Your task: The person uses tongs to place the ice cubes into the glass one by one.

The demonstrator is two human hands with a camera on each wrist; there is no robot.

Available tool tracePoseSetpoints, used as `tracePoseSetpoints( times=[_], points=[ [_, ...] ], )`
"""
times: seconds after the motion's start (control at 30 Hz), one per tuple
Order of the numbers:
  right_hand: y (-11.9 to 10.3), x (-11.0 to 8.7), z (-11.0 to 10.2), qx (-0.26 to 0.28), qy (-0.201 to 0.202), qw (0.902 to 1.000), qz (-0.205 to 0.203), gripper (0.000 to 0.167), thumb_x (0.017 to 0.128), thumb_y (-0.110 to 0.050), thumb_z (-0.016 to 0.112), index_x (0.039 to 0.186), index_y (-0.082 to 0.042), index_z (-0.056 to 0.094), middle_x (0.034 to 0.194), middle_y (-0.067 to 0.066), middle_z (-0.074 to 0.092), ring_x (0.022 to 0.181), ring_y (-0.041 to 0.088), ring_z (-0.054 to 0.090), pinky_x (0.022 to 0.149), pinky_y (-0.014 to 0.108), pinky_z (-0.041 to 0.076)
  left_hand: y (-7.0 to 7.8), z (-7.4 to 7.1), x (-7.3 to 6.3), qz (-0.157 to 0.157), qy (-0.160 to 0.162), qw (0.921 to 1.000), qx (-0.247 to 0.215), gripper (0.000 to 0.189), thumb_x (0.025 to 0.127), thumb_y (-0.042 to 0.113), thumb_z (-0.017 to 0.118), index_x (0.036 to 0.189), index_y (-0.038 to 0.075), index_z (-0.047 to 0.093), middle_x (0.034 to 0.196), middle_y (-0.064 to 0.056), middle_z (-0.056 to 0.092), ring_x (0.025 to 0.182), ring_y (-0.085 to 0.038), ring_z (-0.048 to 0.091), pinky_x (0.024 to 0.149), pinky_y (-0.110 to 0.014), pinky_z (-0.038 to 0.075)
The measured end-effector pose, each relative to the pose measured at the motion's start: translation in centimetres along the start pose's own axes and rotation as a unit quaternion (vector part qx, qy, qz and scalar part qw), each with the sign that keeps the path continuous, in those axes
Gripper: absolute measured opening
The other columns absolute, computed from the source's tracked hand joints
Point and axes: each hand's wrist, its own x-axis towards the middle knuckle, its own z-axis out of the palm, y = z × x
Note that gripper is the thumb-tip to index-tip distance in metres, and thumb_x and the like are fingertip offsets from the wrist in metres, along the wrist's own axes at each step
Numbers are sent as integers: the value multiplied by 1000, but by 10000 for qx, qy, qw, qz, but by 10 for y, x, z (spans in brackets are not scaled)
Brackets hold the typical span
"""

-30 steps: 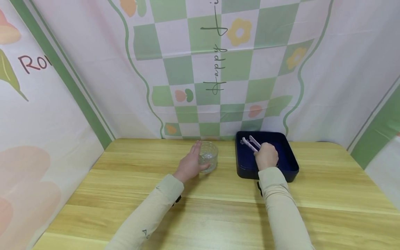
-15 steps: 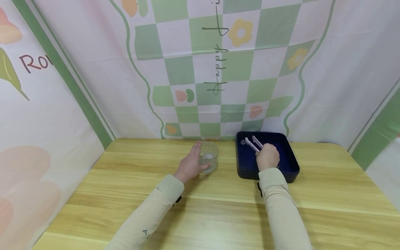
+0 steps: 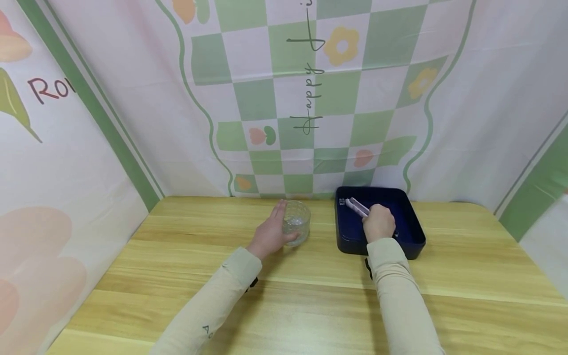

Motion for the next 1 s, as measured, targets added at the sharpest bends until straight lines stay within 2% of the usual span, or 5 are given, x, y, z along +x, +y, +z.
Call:
tracePoseSetpoints(
  times=[0.3, 0.5, 0.7, 1.0],
  points=[
    [1, -1, -5, 13, -16, 10000, 45, 26, 82, -10, 64, 103, 6, 68, 93, 32, 66, 79, 49, 61, 64, 54, 48, 3, -1, 0, 45, 18, 10000, -12, 95, 85, 43, 69, 153, 6, 14, 160, -10, 21, 87, -22, 66, 69, -30, 56],
    [3, -3, -9, 52, 6, 10000, 66, 27, 83, -9, 64, 104, 7, 68, 93, 32, 65, 78, 48, 60, 64, 54, 48, 3, -1, -1, 10, 23, 10000, 4, 95, 85, 44, 69, 153, 6, 14, 160, -10, 21, 95, -24, 66, 76, -33, 57],
    [6, -3, -15, 75, 47, 9999, 51, 29, 83, -9, 63, 107, 8, 67, 96, 33, 65, 80, 47, 61, 63, 53, 48, 3, -1, -2, -2, 51, 10000, -19, 95, 85, 44, 70, 153, 6, 15, 160, -9, 22, 92, -24, 66, 76, -34, 57],
    [9, -7, -29, 91, 260, 9990, -344, 31, 82, -8, 64, 106, 11, 67, 95, 33, 66, 78, 46, 61, 64, 52, 48, 3, -1, -2, 20, 107, 9999, 57, 95, 84, 44, 70, 152, 5, 17, 159, -10, 24, 91, -25, 67, 74, -33, 58]
  ],
)
